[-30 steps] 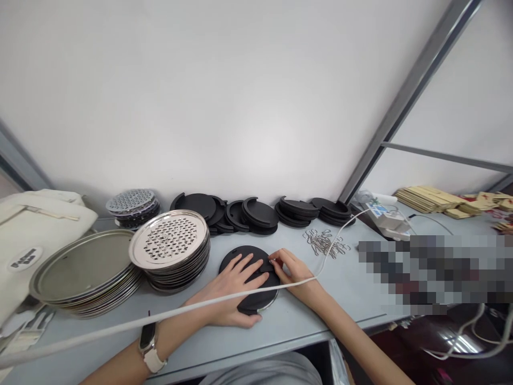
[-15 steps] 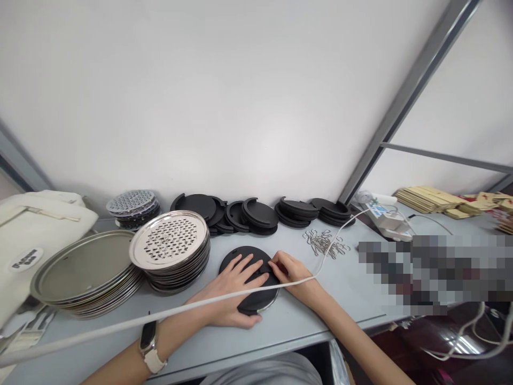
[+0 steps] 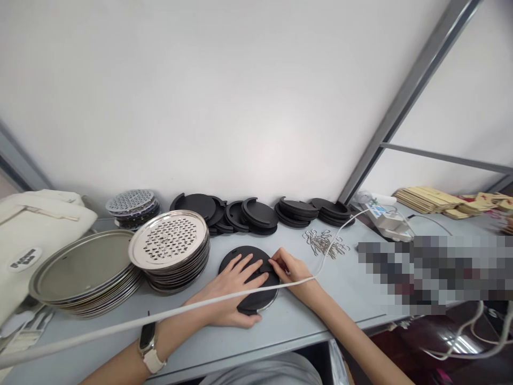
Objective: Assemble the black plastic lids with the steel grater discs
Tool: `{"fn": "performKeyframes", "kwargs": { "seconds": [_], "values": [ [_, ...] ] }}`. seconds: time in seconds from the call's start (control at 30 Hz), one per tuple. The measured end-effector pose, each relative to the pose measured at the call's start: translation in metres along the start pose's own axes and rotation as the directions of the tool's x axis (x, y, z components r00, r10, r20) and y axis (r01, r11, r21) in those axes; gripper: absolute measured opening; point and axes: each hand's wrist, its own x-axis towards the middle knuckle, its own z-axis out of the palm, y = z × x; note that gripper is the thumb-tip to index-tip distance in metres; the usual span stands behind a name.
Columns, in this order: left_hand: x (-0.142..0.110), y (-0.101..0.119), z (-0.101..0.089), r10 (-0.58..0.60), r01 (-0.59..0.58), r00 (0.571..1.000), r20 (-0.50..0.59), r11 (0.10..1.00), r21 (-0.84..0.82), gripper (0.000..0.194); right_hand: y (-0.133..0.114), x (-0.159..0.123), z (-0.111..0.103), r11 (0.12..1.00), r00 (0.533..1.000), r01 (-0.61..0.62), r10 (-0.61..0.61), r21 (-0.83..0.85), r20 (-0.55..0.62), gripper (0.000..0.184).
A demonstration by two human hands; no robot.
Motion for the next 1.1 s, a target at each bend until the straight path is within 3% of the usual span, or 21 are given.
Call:
{"fn": "performKeyframes", "kwargs": {
  "seconds": [0.47, 0.87, 1.1],
  "values": [
    [-0.001, 0.000, 0.000, -0.010, 0.009, 1.000, 0.019, 1.000, 0.017, 0.085, 0.009, 0.004, 0.005, 1.000, 1.000, 0.003, -0.003, 0.011, -0.003, 0.018],
    [0.000, 0.000, 0.000, -0.013, 0.013, 0.999, 0.030, 1.000, 0.011, 0.085, 0.003, 0.003, 0.001, 0.999, 0.997, -0.047, 0.046, 0.020, 0.057, 0.017],
    [0.000, -0.001, 0.000, -0.020, 0.020, 0.999, 0.034, 1.000, 0.007, 0.085, -0.002, 0.000, 0.000, 0.999, 0.998, -0.017, 0.019, -0.036, 0.058, 0.016]
  ]
}}
